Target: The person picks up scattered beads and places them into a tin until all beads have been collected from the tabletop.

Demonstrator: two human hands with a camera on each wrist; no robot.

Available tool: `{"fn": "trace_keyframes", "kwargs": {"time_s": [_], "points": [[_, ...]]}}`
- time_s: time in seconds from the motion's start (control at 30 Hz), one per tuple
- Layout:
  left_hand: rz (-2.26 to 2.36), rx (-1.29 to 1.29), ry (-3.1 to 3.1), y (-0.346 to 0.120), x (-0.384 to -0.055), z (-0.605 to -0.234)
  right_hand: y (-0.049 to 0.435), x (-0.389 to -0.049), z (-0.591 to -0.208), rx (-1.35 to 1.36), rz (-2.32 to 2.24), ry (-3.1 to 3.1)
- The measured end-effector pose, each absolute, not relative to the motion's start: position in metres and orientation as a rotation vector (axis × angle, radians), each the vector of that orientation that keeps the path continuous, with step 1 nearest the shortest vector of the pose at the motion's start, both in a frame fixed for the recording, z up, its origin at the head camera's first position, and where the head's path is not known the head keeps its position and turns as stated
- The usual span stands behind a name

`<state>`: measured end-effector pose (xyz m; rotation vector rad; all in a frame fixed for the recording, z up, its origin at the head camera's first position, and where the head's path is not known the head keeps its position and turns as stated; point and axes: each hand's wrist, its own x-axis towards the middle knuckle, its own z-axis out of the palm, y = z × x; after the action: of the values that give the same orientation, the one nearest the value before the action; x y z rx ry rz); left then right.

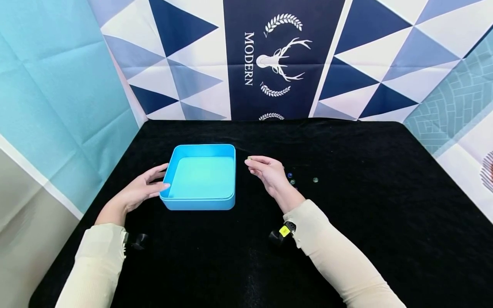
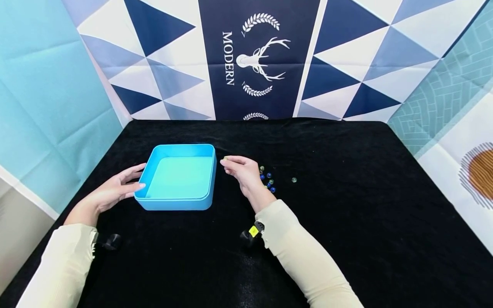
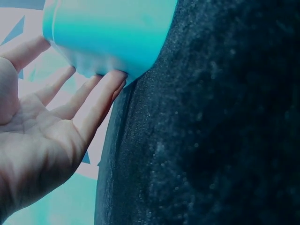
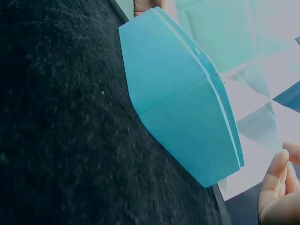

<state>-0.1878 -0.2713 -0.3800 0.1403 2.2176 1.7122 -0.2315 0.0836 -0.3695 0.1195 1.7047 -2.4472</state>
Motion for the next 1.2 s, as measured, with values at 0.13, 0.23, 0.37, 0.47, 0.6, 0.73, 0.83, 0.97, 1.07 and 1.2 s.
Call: {"fn": "trace_keyframes", "kwargs": {"time_s": [0.13,0.23,0.37,0.47,0.6,0.73,0.83,0.97,1.07,1.2], "points": [[1.71,0.141,2.219,-0.272,-0.188,-0.38,0.075,-0.234,-0.366,0.116,-2.44,1.714],[1.703,0.14,2.224,-0.271,-0.188,-0.38,0.07,-0.236,-0.363,0.116,-2.425,1.731],[1.697,0.133,2.229,-0.271,-0.188,-0.38,0.062,-0.238,-0.357,0.115,-2.397,1.755],[1.691,0.131,2.234,-0.271,-0.187,-0.379,0.056,-0.24,-0.353,0.106,-2.361,1.78],[1.687,0.138,2.24,-0.271,-0.187,-0.378,0.046,-0.243,-0.348,0.107,-2.326,1.795],[1.682,0.137,2.24,-0.27,-0.187,-0.378,0.036,-0.245,-0.344,0.117,-2.291,1.818],[1.677,0.133,2.243,-0.271,-0.187,-0.377,0.027,-0.246,-0.34,0.117,-2.265,1.839],[1.677,0.141,2.248,-0.271,-0.188,-0.377,0.016,-0.248,-0.335,0.115,-2.255,1.85],[1.681,0.147,2.248,-0.271,-0.188,-0.377,0.009,-0.249,-0.332,0.099,-2.241,1.863],[1.686,0.149,2.241,-0.271,-0.188,-0.377,-0.001,-0.251,-0.33,0.073,-2.2,1.902]]}}
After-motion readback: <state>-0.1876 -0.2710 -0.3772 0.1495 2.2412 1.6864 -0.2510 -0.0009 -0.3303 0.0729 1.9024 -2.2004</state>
